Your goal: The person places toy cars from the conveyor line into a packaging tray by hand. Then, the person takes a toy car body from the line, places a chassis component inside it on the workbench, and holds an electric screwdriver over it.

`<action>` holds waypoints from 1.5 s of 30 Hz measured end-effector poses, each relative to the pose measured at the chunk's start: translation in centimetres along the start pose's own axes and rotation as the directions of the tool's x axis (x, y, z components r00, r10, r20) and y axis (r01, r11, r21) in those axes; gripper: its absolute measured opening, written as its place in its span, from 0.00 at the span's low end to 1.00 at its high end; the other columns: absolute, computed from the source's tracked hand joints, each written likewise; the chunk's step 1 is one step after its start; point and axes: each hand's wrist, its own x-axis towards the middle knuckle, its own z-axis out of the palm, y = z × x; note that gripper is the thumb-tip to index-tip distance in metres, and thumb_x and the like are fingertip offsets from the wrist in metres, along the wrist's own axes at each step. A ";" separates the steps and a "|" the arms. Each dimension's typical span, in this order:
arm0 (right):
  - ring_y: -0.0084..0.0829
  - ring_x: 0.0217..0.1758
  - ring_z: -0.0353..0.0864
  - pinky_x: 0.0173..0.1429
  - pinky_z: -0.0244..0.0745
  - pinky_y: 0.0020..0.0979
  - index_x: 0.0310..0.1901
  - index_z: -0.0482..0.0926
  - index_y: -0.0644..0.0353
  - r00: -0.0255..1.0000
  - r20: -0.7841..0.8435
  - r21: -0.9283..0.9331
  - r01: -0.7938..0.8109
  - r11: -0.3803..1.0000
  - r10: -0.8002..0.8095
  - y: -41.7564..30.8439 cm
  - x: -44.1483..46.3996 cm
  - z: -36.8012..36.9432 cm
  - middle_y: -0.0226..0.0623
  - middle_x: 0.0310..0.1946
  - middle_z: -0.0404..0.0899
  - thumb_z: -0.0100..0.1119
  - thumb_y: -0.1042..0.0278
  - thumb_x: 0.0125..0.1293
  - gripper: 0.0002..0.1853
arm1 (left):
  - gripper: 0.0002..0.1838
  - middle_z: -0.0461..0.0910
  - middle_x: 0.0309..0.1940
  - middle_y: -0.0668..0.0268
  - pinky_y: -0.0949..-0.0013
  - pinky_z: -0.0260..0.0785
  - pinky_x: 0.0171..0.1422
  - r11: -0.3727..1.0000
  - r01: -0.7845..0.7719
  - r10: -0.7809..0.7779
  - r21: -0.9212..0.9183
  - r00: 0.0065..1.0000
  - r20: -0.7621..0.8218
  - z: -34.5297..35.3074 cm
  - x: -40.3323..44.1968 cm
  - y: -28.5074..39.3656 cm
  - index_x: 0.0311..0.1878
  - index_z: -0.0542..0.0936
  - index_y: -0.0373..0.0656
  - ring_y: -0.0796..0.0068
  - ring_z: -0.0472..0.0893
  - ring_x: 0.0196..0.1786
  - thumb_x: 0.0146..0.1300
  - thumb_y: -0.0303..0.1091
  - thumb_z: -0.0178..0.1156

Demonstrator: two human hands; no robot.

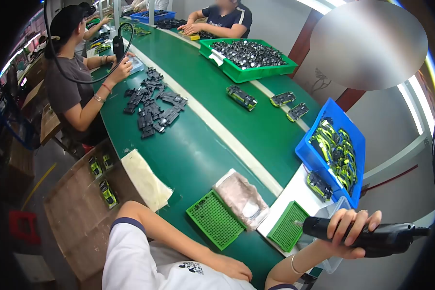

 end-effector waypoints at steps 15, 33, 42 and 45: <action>0.23 0.17 0.66 0.23 0.61 0.23 0.41 0.60 0.59 0.816 -0.355 -0.096 -0.516 0.851 0.455 13.4 -4.5 0.0 0.33 0.18 0.67 0.66 0.68 0.48 0.24 | 0.09 0.63 0.54 0.51 0.54 0.48 0.65 0.871 -0.140 0.199 0.471 0.977 -0.079 1.6 0.8 -3.6 0.38 0.67 0.39 0.56 0.59 0.61 0.56 0.34 0.44; 0.19 0.20 0.65 0.37 0.63 0.22 0.46 0.61 0.69 0.833 -0.445 -0.477 -0.531 0.700 0.329 16.0 -6.4 1.4 0.29 0.20 0.65 0.58 0.62 0.54 0.24 | 0.10 0.70 0.38 0.56 0.49 0.56 0.53 0.800 -0.311 0.449 0.513 0.878 -0.168 2.9 2.6 -5.7 0.28 0.70 0.41 0.56 0.68 0.47 0.56 0.38 0.45; 0.29 0.24 0.68 0.31 0.68 0.32 0.34 0.68 0.66 0.858 -0.465 -0.668 -0.502 0.549 0.218 16.0 -7.7 0.8 0.40 0.25 0.70 0.61 0.63 0.53 0.16 | 0.13 0.70 0.42 0.55 0.59 0.56 0.56 0.657 -0.013 0.115 0.754 0.990 -0.084 6.7 2.0 -18.9 0.36 0.71 0.35 0.60 0.68 0.48 0.60 0.37 0.43; 0.29 0.23 0.67 0.31 0.67 0.32 0.33 0.68 0.65 0.860 -0.441 -0.642 -0.501 0.580 0.256 16.4 -7.5 1.6 0.38 0.23 0.69 0.62 0.62 0.53 0.17 | 0.13 0.70 0.42 0.55 0.58 0.56 0.56 0.649 0.067 0.095 0.758 0.981 -0.169 6.4 0.1 -19.8 0.37 0.71 0.36 0.60 0.68 0.49 0.61 0.37 0.43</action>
